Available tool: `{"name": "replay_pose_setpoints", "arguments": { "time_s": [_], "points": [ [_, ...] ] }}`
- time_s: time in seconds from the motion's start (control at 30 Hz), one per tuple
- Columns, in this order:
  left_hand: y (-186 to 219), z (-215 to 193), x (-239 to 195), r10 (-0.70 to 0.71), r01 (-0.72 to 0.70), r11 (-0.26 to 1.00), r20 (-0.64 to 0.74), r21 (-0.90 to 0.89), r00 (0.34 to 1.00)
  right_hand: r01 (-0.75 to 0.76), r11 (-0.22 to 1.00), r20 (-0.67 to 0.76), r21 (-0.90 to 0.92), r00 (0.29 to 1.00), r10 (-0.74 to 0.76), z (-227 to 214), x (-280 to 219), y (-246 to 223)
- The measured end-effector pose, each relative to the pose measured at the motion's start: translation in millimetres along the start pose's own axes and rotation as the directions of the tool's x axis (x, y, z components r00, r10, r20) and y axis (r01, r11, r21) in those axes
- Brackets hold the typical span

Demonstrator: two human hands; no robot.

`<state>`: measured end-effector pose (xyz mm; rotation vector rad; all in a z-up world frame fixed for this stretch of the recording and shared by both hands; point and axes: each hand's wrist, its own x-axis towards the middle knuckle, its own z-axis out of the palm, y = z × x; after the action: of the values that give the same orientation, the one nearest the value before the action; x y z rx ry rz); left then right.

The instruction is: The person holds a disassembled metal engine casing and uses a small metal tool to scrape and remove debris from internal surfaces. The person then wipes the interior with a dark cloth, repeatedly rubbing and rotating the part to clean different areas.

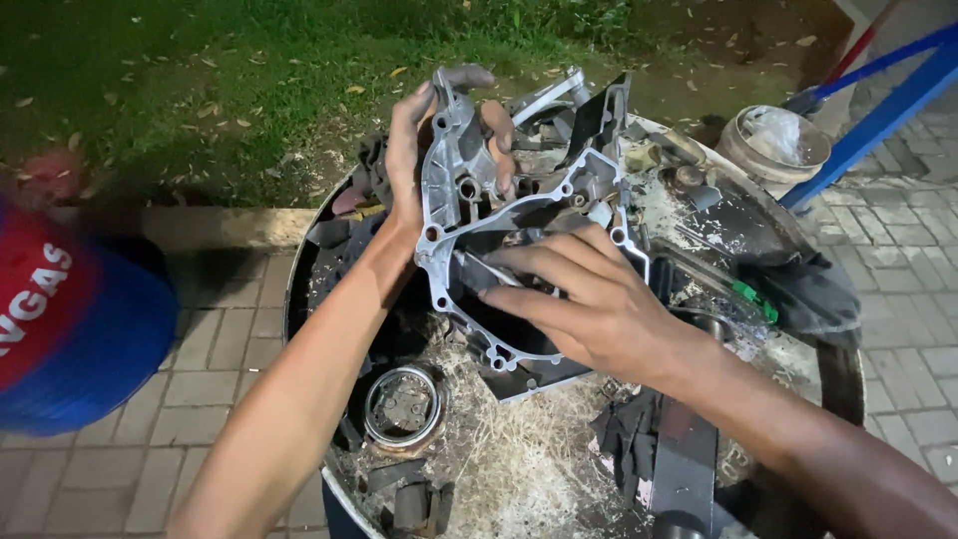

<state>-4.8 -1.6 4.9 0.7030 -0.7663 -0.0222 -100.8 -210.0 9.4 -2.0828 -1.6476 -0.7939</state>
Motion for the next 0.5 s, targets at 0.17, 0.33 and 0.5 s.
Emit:
{"name": "replay_pose_setpoints", "arguments": {
  "time_s": [0.17, 0.33, 0.5],
  "points": [
    [2, 4, -2, 0.014, -0.013, 0.999, -0.011, 0.032, 1.0, -0.08, 0.996, 0.02, -0.043, 0.997, 0.081, -3, -3, 1],
    [2, 1, -2, -0.014, 0.014, 0.999, -0.011, -0.04, 1.0, -0.083, 0.996, -0.027, -0.032, 0.996, 0.083, 0, -3, 2],
    [5, -3, 0, 0.002, -0.006, 0.999, 0.065, 0.053, 0.998, -0.07, 0.997, -0.244, 0.021, 0.967, 0.073, 13, -10, 6]
  ]
}}
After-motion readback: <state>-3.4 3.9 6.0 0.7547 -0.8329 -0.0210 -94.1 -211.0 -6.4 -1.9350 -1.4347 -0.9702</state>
